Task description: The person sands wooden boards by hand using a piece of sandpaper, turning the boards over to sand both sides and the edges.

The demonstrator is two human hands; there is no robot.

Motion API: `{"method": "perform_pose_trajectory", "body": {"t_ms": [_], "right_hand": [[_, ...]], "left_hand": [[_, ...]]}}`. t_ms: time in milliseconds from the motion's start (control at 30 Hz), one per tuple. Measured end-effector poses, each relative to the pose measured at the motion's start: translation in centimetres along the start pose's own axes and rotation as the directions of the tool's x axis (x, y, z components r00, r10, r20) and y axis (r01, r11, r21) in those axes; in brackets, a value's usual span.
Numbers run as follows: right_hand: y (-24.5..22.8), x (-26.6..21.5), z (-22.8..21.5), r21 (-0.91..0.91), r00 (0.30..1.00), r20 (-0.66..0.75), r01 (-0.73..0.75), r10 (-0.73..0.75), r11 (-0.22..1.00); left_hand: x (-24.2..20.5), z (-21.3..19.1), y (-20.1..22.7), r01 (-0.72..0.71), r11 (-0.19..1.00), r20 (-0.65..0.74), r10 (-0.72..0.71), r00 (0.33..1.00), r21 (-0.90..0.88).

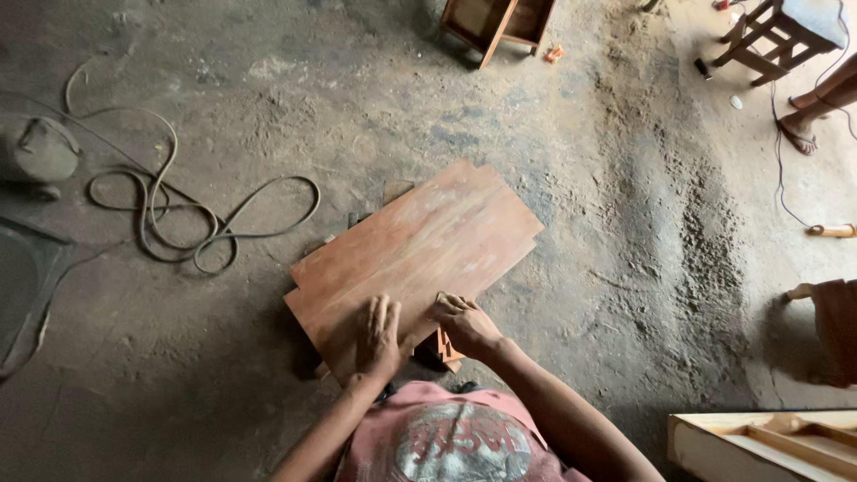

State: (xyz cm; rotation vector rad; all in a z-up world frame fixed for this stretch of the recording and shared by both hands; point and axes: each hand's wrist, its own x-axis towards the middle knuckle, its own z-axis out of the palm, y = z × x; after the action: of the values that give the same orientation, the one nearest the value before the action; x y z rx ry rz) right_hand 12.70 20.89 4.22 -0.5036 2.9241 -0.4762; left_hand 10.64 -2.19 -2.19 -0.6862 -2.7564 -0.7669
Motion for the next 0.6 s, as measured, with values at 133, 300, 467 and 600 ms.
{"method": "perform_pose_trajectory", "body": {"t_ms": [133,300,467,600], "right_hand": [[-0.6,0.9,-2.0,-0.013,0.996,0.022,0.091,-0.090,0.996],[1.7,2.5,-2.9,0.006,0.946,0.014,0.322,-0.322,0.947],[5.3,3.4,-4.5,0.050,0.839,-0.130,0.538,-0.529,0.841],[11.8,3.3,-6.1,-0.005,0.833,-0.230,0.516,-0.503,0.857]], "left_hand": [[0.7,-1.7,2.7,0.029,0.946,0.071,-0.006,0.997,-0.322],[2.7,-1.7,4.4,0.380,0.795,0.399,-0.192,0.897,-0.472],[4.3,3.0,6.1,0.249,0.894,0.134,-0.214,0.968,-0.371],[5.5,9.9,8.2,0.221,0.874,-0.022,-0.256,0.967,-0.433]]}}
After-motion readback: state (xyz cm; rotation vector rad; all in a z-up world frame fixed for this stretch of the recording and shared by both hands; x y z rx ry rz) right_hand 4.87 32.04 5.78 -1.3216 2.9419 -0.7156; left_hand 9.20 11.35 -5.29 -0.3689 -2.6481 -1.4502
